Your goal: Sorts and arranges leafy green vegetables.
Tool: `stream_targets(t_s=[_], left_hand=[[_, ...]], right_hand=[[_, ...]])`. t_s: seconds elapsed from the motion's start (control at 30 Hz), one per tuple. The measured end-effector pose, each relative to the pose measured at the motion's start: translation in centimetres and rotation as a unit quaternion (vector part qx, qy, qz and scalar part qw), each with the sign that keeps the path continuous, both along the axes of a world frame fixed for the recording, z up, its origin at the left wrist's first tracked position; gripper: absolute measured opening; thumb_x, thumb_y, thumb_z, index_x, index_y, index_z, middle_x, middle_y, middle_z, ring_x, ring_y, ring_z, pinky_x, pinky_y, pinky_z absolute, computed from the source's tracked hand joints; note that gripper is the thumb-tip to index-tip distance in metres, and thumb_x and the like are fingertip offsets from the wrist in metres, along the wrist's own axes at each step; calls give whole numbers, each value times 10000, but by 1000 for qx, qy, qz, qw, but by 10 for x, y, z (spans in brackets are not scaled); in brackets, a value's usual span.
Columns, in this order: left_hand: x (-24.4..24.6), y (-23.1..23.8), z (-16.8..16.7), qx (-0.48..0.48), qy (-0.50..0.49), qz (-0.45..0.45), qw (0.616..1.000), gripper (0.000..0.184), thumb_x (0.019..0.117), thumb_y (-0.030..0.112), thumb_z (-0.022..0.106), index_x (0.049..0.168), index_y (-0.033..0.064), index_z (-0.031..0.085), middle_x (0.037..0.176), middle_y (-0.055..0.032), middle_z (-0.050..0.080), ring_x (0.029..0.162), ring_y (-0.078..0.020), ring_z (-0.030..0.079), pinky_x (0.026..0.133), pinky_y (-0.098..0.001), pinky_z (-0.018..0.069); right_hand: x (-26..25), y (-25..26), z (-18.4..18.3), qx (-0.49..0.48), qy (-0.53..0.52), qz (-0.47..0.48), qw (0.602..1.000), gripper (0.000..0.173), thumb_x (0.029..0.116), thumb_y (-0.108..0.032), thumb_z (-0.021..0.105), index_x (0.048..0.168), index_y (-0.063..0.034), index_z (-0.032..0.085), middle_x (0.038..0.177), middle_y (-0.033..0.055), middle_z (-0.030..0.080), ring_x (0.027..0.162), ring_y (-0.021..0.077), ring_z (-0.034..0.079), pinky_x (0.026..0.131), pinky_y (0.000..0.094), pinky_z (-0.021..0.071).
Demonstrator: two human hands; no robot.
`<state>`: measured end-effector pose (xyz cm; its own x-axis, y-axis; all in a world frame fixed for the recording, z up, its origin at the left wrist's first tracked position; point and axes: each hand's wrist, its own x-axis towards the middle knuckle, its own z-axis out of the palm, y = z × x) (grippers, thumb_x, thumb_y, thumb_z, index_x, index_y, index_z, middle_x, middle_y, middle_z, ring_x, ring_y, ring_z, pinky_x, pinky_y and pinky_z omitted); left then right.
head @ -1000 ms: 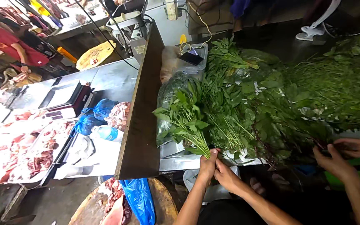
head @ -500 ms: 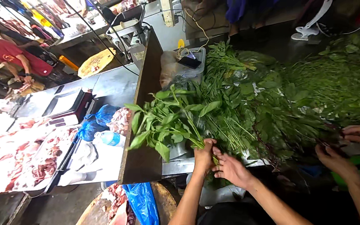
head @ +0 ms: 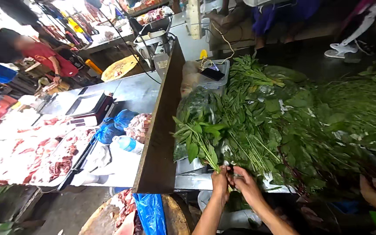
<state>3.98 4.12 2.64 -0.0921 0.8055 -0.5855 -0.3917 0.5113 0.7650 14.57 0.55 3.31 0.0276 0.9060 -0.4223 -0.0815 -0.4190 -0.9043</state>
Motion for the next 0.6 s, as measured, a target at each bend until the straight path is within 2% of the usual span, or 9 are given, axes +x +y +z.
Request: stream_targets(t_s=[0.03, 0.1, 0.17, 0.23, 0.33, 0.4, 0.53, 0.57, 0.6], left_hand=[[-3, 0, -4, -17, 20, 3, 1000, 265, 1104, 153, 451, 994, -16, 622, 649, -25, 555, 526, -105, 542, 527, -249, 506], [-2, -2, -11, -35, 47, -6, 998, 266, 1093, 146, 476, 976, -21, 646, 749, -59, 628, 642, -129, 601, 633, -281, 531], [2, -4, -13, -46, 61, -31, 997, 279, 1092, 172, 493, 965, -13, 659, 779, -69, 652, 673, -135, 619, 654, -293, 537], [4, -6, -16, -50, 58, -47, 996, 305, 1096, 193, 491, 941, -17, 649, 776, -83, 667, 679, -148, 637, 665, -307, 549], [0, -4, -21, -33, 66, -65, 995, 344, 1100, 212, 486, 906, -20, 651, 767, -94, 674, 689, -168, 651, 679, -327, 562], [0, -3, -22, -24, 71, -77, 994, 350, 1099, 210, 488, 895, -19, 656, 775, -98, 683, 699, -171, 657, 685, -327, 564], [2, -2, -21, -22, 152, -105, 983, 298, 1078, 227, 546, 934, -18, 637, 741, -88, 643, 656, -157, 632, 658, -336, 556], [1, -2, -23, -21, 181, -128, 975, 304, 1068, 251, 570, 976, -29, 643, 770, -102, 639, 694, -170, 626, 697, -363, 548], [-2, -1, -24, -22, 214, -168, 962, 351, 1060, 300, 582, 1009, -40, 654, 814, -125, 648, 749, -196, 632, 749, -399, 544]], right_hand=[[2, -6, 3, -3, -49, 62, 997, 556, 972, -95, 566, 1499, 12, 428, 1357, 244, 577, 1135, 322, 646, 952, 475, 547], [1, -11, 11, -36, -95, 184, 978, 601, 1010, -129, 561, 1563, -22, 353, 1371, 246, 584, 1168, 346, 638, 989, 508, 524], [-6, -7, 6, -70, -123, 251, 958, 550, 1044, -141, 500, 1567, -51, 356, 1264, 216, 633, 968, 291, 691, 841, 466, 572], [-10, -3, -1, -86, -137, 267, 950, 468, 1056, -138, 462, 1510, -33, 419, 1108, 203, 654, 827, 270, 673, 759, 444, 562], [-10, 3, -10, -86, -128, 258, 954, 432, 1069, -178, 460, 1469, -13, 477, 1224, 231, 636, 959, 316, 664, 877, 492, 537], [-10, 3, -14, -98, -122, 241, 958, 419, 1086, -225, 440, 1440, -6, 488, 1185, 233, 634, 955, 329, 662, 865, 503, 536], [-19, -3, -11, -105, -112, 196, 968, 467, 1107, -230, 397, 1528, -33, 355, 1056, 187, 641, 763, 250, 670, 711, 422, 570], [-18, -4, -15, -89, -122, 192, 970, 469, 1103, -222, 407, 1527, -23, 373, 1146, 197, 642, 891, 257, 672, 814, 435, 556], [-17, -4, -19, -74, -135, 198, 968, 465, 1102, -211, 411, 1516, -1, 407, 1313, 216, 622, 1147, 283, 649, 1016, 455, 505]])
